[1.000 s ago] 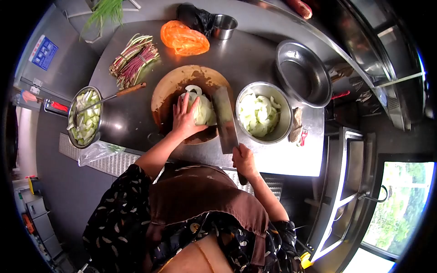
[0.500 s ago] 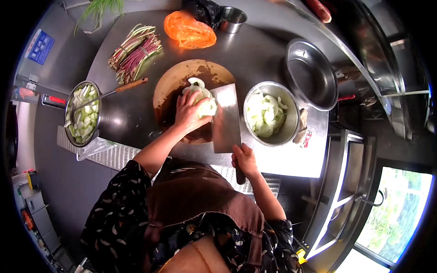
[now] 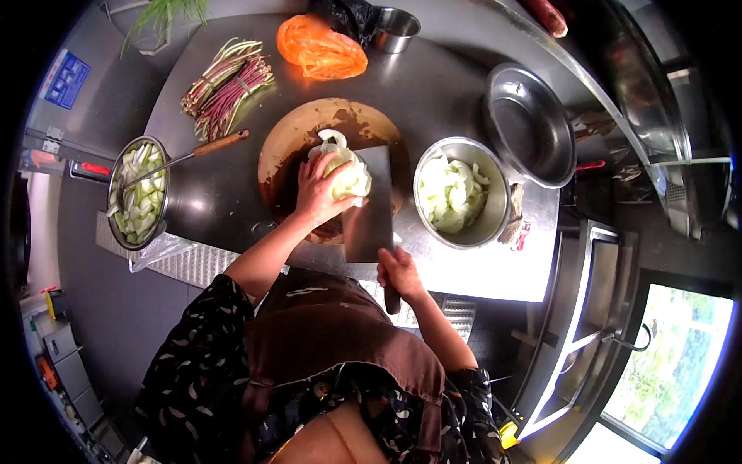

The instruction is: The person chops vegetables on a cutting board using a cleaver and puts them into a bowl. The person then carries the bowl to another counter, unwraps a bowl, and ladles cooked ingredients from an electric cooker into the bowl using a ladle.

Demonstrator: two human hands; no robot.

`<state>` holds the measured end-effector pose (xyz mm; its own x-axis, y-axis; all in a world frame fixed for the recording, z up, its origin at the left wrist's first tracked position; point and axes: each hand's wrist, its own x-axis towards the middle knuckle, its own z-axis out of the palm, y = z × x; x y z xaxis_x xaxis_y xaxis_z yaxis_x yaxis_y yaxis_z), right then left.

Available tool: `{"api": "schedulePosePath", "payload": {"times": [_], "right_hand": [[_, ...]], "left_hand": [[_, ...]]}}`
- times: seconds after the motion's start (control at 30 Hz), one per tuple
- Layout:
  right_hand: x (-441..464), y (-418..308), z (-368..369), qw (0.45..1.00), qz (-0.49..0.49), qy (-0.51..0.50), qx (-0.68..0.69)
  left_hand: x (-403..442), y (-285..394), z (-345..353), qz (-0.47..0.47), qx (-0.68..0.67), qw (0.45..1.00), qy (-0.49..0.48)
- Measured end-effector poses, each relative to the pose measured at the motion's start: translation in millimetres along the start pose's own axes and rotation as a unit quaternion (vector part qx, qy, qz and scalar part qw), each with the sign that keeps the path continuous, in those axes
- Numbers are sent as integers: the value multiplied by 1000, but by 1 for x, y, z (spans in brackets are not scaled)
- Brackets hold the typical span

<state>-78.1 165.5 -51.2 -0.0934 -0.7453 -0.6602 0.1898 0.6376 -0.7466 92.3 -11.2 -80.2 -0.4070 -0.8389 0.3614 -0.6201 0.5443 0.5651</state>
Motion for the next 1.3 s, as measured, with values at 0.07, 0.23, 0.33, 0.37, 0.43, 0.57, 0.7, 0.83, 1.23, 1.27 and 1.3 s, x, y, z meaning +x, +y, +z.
{"api": "schedulePosePath", "payload": {"times": [0.07, 0.23, 0.33, 0.37, 0.43, 0.57, 0.7, 0.83, 1.23, 1.27, 1.3], "right_hand": [[15, 3, 19, 997, 6, -63, 42], [8, 1, 18, 993, -4, -110, 34], [-30, -8, -4, 996, -30, -78, 15], [-37, -8, -11, 998, -37, -60, 3], [-71, -22, -30, 997, -76, -24, 1], [-127, -32, -61, 989, -103, 101, 9], [-152, -48, -85, 965, -102, 211, -116], [-167, -52, -99, 951, -110, 268, -109], [-144, -40, -101, 984, -148, 98, 33], [-131, -41, -92, 987, -144, 70, 8], [-114, -38, -84, 989, -143, 46, -17]], "left_hand": [[0, -3, -1, 5, -14, 1000, 24], [-6, 8, -9, 11, -29, 998, 60], [0, 49, -14, 62, -59, 992, 97], [6, 61, -13, 74, -72, 990, 94], [23, 104, -8, 106, -167, 974, 110], [46, 171, 11, 197, -219, 951, 95], [51, 183, 90, 106, -245, 962, -56], [58, 170, 89, 78, -161, 980, -92], [26, -47, 1, -175, -79, 961, 197], [18, -50, 2, -185, -70, 959, 201], [11, -59, 11, -194, -64, 957, 204]]}}
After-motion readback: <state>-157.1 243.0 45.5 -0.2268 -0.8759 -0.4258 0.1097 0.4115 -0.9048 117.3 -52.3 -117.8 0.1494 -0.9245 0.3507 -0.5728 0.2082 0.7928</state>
